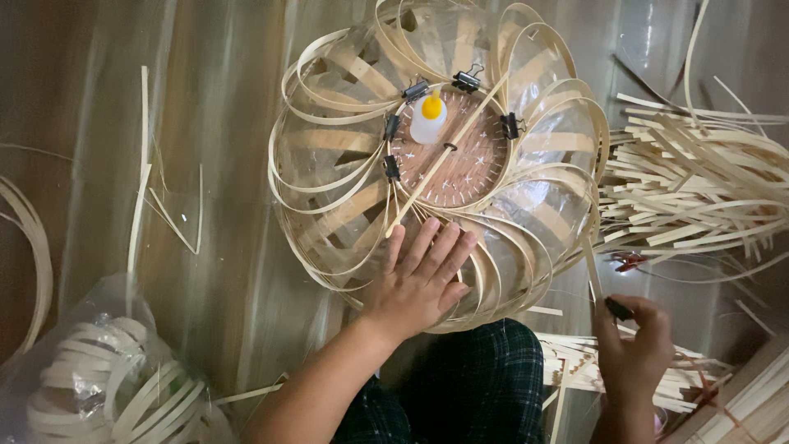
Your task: The person weaves thin bamboo strips into a spherical frame, securing them with black clips and applying adhesive from a bottle. They use a small knife to trim the strips while sitting on a tiled floor.
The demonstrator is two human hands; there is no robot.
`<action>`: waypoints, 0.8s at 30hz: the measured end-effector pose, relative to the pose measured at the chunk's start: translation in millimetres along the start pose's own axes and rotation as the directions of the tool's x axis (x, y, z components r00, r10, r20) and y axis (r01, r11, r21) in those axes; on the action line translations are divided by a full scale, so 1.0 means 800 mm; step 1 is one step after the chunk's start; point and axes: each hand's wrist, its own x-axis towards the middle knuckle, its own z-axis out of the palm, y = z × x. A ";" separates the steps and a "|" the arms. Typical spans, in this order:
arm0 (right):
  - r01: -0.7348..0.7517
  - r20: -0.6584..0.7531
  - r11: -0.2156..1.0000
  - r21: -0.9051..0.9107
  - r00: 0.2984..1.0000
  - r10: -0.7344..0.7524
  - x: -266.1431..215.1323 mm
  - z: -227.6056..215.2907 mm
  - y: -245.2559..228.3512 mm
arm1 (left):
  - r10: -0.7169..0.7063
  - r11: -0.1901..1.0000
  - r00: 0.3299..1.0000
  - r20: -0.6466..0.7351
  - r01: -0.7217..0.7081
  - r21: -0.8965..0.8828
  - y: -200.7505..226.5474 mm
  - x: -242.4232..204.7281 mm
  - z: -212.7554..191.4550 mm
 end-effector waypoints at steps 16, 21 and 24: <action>-0.432 0.096 0.720 0.544 0.884 0.457 -0.065 0.037 0.081 | -0.002 0.998 1.000 -0.009 0.002 -0.057 -0.002 -0.002 0.001; -0.327 0.227 0.490 0.808 0.940 0.254 -0.004 0.018 -0.039 | 0.002 0.999 1.000 -0.010 -0.003 -0.054 -0.005 -0.005 0.000; -0.158 0.244 0.878 0.451 0.968 0.049 0.026 0.038 -0.128 | -0.005 0.995 1.000 -0.014 0.004 -0.101 -0.005 -0.005 0.001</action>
